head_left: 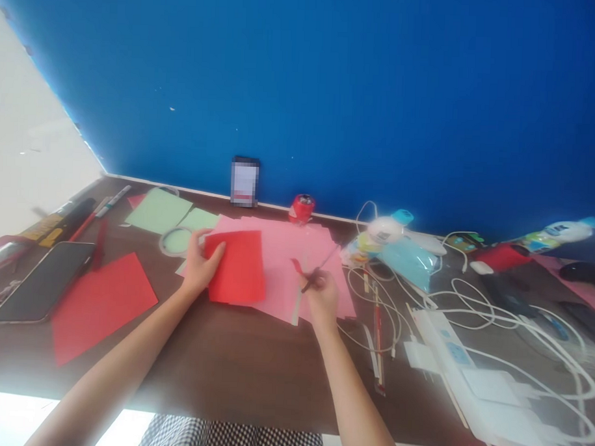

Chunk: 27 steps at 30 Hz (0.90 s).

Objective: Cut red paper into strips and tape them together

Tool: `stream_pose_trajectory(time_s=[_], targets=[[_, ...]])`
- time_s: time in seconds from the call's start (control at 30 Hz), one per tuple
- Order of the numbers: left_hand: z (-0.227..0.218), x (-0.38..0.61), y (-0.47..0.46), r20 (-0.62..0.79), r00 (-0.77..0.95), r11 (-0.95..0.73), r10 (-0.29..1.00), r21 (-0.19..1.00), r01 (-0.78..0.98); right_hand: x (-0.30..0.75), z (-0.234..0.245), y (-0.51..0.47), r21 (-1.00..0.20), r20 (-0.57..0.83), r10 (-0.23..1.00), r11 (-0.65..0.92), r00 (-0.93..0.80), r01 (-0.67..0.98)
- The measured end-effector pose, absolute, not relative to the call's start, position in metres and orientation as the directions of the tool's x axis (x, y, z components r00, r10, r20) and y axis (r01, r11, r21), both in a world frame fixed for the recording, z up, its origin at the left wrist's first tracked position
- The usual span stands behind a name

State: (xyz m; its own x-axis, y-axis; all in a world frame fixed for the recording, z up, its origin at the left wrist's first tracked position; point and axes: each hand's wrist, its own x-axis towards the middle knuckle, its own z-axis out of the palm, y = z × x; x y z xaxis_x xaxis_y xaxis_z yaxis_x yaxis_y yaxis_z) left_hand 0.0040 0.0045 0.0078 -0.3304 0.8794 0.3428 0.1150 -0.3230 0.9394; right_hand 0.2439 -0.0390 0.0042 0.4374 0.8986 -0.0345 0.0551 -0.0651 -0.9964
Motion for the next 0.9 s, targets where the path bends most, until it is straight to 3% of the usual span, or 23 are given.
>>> stream_pose_trajectory(time_s=[0.1, 0.17, 0.5, 0.73, 0.83, 0.9], targets=[[0.001, -0.008, 0.014, 0.280, -0.402, -0.249, 0.872, 0.960, 0.130, 0.253, 0.001, -0.033, -0.959, 0.111, 0.822, -0.059, 0.559, 0.277], [-0.003, -0.012, 0.017, 0.262, -0.437, -0.220, 0.860, 0.965, 0.145, 0.258, -0.001, -0.029, -0.940, 0.144, 0.804, -0.072, 0.577, 0.334], [-0.012, -0.018, 0.023, 0.282, -0.499, -0.242, 0.819, 0.959, 0.144, 0.262, 0.006, -0.028, -0.956, 0.277, 0.712, 0.134, 0.645, 0.262], [-0.010, -0.007, 0.016, 0.332, -0.449, -0.268, 0.829, 0.942, 0.202, 0.244, 0.011, -0.042, -0.926, 0.123, 0.916, -0.032, 0.381, 0.375], [-0.009, -0.005, 0.014, 0.353, -0.468, -0.291, 0.810, 0.935, 0.203, 0.237, 0.017, -0.047, -0.968, -0.044, 0.997, -0.059, 0.066, 0.244], [-0.009, -0.005, 0.015, 0.352, -0.490, -0.298, 0.798, 0.936, 0.187, 0.236, 0.021, -0.050, -0.973, -0.152, 0.978, -0.123, -0.144, 0.198]])
